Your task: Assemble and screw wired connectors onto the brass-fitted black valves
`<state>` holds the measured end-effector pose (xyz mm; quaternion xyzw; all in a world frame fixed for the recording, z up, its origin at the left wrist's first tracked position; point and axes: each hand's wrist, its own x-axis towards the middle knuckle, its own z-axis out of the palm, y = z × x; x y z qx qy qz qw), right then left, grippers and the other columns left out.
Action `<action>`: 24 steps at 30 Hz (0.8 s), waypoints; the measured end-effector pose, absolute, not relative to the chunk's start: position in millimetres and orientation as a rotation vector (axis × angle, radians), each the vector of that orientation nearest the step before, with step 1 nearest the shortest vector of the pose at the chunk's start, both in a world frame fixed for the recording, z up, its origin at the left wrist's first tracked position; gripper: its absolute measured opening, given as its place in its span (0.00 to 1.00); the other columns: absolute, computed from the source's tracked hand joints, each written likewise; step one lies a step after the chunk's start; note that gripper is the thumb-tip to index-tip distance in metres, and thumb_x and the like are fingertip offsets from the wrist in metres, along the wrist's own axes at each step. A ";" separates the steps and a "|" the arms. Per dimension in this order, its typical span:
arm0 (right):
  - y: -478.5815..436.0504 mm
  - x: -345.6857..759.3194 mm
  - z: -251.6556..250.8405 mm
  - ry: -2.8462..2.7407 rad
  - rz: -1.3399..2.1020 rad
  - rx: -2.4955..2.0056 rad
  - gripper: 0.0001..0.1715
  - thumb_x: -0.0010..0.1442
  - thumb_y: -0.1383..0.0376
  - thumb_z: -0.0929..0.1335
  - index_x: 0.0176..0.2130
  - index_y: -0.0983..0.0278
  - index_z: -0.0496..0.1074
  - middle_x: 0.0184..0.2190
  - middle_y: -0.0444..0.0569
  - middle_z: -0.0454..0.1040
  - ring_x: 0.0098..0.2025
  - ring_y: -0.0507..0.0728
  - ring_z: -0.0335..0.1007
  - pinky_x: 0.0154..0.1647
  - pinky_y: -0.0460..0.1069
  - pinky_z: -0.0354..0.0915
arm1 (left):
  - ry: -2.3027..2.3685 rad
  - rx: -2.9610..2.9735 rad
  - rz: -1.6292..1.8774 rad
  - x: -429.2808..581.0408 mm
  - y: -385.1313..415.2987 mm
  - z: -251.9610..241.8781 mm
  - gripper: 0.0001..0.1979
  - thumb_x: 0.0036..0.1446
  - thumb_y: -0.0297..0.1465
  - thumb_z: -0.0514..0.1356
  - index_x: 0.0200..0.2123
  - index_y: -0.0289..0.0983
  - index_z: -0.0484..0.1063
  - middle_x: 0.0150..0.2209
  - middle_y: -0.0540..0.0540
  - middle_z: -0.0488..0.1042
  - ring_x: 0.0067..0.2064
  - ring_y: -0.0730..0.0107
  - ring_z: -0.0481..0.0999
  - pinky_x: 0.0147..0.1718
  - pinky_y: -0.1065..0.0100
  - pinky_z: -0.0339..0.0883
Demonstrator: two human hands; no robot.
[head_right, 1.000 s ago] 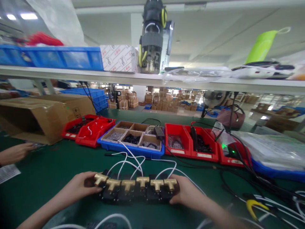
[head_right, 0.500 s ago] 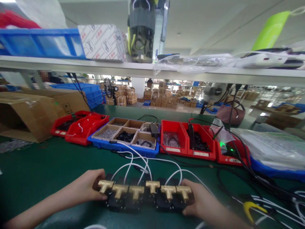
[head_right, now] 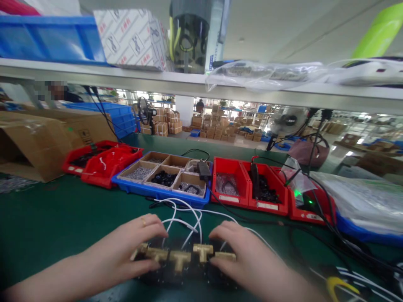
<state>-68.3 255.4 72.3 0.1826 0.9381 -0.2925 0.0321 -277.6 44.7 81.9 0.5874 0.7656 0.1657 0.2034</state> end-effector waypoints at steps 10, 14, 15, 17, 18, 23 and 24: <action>232.1 -91.3 45.2 2.870 -0.856 0.406 0.11 0.53 0.65 0.78 0.39 0.62 0.78 0.38 0.46 0.72 0.41 0.56 0.66 0.38 0.48 0.57 | 2.001 1.636 0.322 -262.7 75.1 61.1 0.10 0.57 0.27 0.68 0.43 0.41 0.78 0.45 0.48 0.76 0.49 0.60 0.73 0.48 0.63 0.65; 225.4 -90.1 44.8 2.868 -0.828 0.419 0.13 0.53 0.62 0.78 0.38 0.62 0.78 0.38 0.46 0.73 0.41 0.57 0.67 0.39 0.49 0.57 | 1.981 1.668 0.339 -261.6 74.2 57.4 0.06 0.59 0.26 0.65 0.40 0.40 0.79 0.41 0.48 0.77 0.46 0.62 0.74 0.46 0.64 0.64; 226.1 -89.4 45.7 2.860 -0.841 0.407 0.14 0.52 0.62 0.79 0.39 0.62 0.79 0.39 0.46 0.73 0.42 0.57 0.67 0.40 0.49 0.58 | 1.985 1.672 0.341 -261.0 74.3 56.8 0.06 0.59 0.26 0.65 0.40 0.40 0.79 0.41 0.48 0.77 0.45 0.62 0.74 0.46 0.64 0.64; 232.5 -85.0 50.0 2.850 -0.890 0.373 0.20 0.51 0.59 0.80 0.43 0.61 0.79 0.41 0.47 0.74 0.44 0.58 0.68 0.43 0.50 0.61 | 1.993 1.670 0.362 -261.8 72.6 57.4 0.08 0.58 0.24 0.64 0.40 0.41 0.79 0.41 0.48 0.77 0.46 0.62 0.74 0.46 0.64 0.64; 238.1 -80.6 53.4 2.860 -0.921 0.371 0.21 0.52 0.59 0.79 0.45 0.61 0.78 0.43 0.47 0.74 0.45 0.58 0.69 0.46 0.50 0.62 | 1.992 1.663 0.385 -264.0 70.1 58.5 0.10 0.57 0.24 0.64 0.41 0.41 0.79 0.42 0.48 0.77 0.47 0.62 0.73 0.47 0.64 0.64; 270.9 -44.4 68.8 2.869 -1.037 0.544 0.18 0.62 0.64 0.72 0.52 0.61 0.76 0.52 0.50 0.73 0.55 0.59 0.68 0.60 0.52 0.61 | 2.044 1.604 0.604 -298.6 37.8 60.2 0.08 0.59 0.33 0.61 0.42 0.44 0.78 0.44 0.49 0.75 0.48 0.62 0.73 0.49 0.65 0.65; 274.4 -38.3 68.4 2.835 -1.054 0.558 0.18 0.60 0.65 0.73 0.52 0.60 0.76 0.53 0.49 0.73 0.56 0.59 0.67 0.61 0.52 0.60 | 2.080 1.588 0.633 -307.5 29.7 58.1 0.09 0.59 0.36 0.62 0.42 0.45 0.78 0.44 0.48 0.75 0.48 0.60 0.73 0.50 0.64 0.65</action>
